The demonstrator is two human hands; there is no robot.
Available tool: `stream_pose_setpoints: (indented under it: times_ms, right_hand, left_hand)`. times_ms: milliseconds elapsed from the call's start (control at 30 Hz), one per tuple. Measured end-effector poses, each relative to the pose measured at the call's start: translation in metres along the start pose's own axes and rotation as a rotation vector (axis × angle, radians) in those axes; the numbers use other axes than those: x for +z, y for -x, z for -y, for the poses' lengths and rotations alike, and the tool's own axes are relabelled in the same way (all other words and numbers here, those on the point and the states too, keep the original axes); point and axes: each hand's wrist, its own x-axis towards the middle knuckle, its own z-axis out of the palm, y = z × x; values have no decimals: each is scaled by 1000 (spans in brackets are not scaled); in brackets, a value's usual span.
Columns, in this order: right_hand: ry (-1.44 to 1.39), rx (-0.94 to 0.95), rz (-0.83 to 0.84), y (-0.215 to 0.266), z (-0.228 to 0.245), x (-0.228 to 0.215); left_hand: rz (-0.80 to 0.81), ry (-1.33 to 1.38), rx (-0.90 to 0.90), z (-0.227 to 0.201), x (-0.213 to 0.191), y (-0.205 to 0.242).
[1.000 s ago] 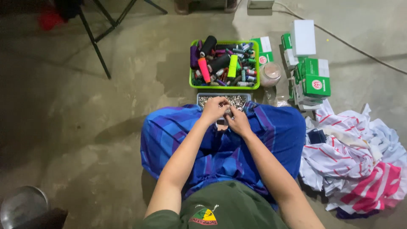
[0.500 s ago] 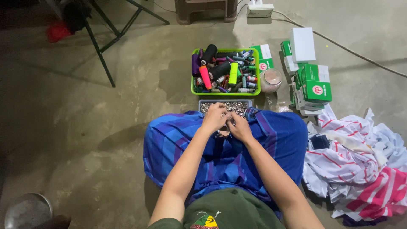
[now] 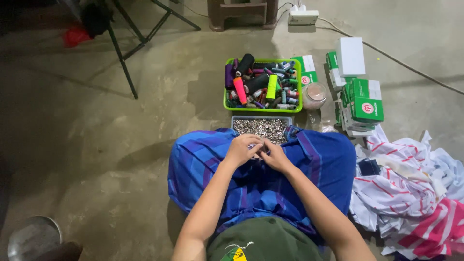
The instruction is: Sorting small metal rivets from a tray while sitting on the floor
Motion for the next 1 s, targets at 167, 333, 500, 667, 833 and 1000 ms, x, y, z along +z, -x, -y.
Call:
stream_pose_setpoints:
  times_ms: [167, 333, 500, 667, 833, 1000]
  right_hand:
    - [-256, 48, 81, 14, 42, -11]
    - [-239, 58, 164, 43, 49, 4]
    - [-299, 118, 190, 56, 107, -28]
    - [-422, 182, 169, 77, 81, -10]
    - [-410, 183, 227, 88, 68, -13]
    - [-398, 205, 309, 84, 107, -43]
  left_hand:
    - [-20, 201, -112, -41, -38, 21]
    - [-9, 307, -152, -60, -46, 44]
    - [-43, 403, -279, -74, -45, 52]
    - [55, 591, -369, -81, -28, 62]
    - [-46, 865, -446, -115, -25, 53]
    - [-139, 875, -409, -95, -10, 60]
